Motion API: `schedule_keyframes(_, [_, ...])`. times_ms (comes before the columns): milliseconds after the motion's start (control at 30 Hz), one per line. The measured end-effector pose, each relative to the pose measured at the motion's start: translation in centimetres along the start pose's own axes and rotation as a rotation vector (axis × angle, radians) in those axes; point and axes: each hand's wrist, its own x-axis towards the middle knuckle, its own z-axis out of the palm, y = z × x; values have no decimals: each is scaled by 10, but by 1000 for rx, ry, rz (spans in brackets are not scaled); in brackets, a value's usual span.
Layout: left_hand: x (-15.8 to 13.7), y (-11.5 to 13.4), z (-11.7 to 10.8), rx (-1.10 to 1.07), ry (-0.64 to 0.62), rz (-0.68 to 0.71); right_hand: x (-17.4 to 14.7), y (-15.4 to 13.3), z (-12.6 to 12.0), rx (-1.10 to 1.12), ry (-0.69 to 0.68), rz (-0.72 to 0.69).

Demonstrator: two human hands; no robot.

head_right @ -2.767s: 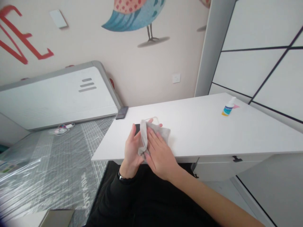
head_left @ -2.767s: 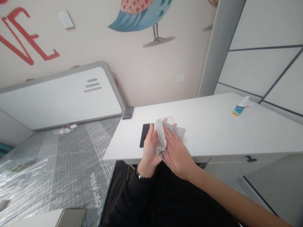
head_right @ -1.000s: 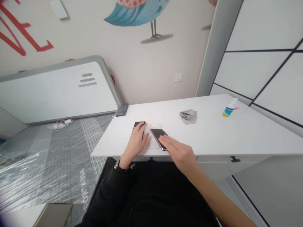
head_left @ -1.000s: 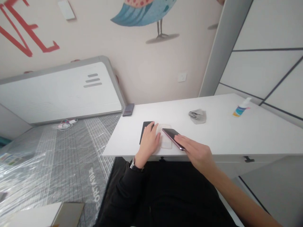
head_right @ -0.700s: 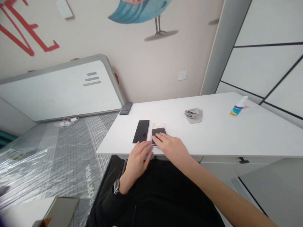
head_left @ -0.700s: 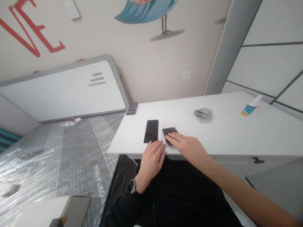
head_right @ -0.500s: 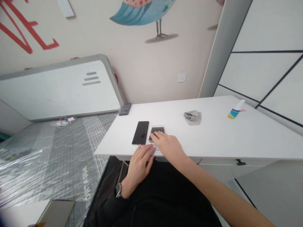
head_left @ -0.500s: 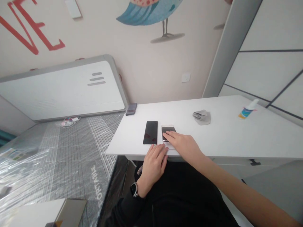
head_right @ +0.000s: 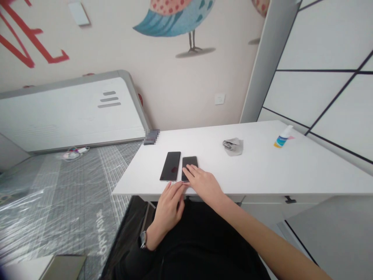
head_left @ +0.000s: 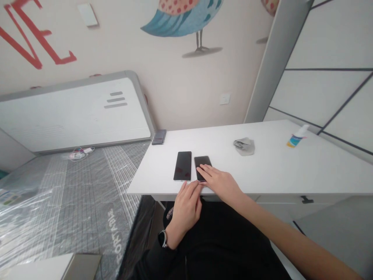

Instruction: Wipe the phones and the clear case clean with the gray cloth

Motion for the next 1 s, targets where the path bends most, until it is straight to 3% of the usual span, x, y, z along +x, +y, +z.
schedule_keyframes(267, [-8,0,2,34,95,-5,-13,6,1,265,-55,-17])
schedule_keyframes(367, [-5,-2,-4,10,260,-73,-25,10,-2,392,-6,51])
schedule_keyframes(433, [-2,-4,-8,26,321,-113,-34,15,-3,429,84,168])
schedule_keyframes(567, [4,-3,-9,131,188,-139,-49,18,1,370,189,390])
schedule_keyframes(733, [7,9,0,220,95,-136,-53,4,7,481,188,405])
schedule_keyframes(833, [3,13,-2,202,94,-147,-59,-8,0,600,224,469])
schedule_keyframes(1000, [-12,18,-10,124,78,-157,-86,-32,-15,620,292,503])
